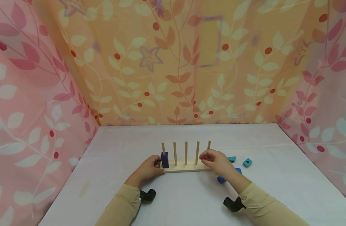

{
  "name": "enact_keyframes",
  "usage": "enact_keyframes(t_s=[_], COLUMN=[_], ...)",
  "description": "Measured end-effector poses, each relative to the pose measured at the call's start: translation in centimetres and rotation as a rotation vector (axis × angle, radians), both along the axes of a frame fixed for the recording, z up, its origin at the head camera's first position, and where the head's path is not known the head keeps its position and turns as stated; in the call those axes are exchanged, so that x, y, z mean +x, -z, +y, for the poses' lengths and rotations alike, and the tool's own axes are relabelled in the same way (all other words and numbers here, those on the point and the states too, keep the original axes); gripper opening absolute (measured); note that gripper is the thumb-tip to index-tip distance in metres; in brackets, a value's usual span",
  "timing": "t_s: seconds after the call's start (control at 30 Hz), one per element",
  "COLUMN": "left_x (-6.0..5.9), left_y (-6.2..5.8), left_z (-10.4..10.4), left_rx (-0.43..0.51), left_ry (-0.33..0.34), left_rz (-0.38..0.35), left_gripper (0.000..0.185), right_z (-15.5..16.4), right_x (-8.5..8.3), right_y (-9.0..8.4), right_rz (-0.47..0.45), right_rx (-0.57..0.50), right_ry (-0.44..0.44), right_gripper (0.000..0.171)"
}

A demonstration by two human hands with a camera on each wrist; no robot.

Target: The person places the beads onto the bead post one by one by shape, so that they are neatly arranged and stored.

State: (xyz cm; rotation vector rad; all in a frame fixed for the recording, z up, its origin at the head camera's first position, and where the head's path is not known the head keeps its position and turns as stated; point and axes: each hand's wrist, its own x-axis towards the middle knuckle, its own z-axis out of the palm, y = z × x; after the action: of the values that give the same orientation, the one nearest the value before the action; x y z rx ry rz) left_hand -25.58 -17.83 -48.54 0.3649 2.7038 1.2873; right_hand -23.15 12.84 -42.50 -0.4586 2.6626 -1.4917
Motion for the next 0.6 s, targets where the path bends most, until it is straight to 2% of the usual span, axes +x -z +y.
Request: enact_keyframes(t_s=[0.4,0.6], left_x=[0.2,0.2], left_y=[-0.2,-0.1], left_z=[0.1,0.1], left_rx=[-0.002,-0.003], left_ry=[0.008,-0.001], left_rz=[-0.011,-0.012], left_gripper=[0.046,0.047], right_z=[5.1,6.4], right_x=[1.0,1.5], right_y=[0.5,0.9], right_rz=[-0.09,-0.109], right_rx=[0.115,0.141], right_ry=[0.015,-0.051], right_gripper=[0.014,0.013])
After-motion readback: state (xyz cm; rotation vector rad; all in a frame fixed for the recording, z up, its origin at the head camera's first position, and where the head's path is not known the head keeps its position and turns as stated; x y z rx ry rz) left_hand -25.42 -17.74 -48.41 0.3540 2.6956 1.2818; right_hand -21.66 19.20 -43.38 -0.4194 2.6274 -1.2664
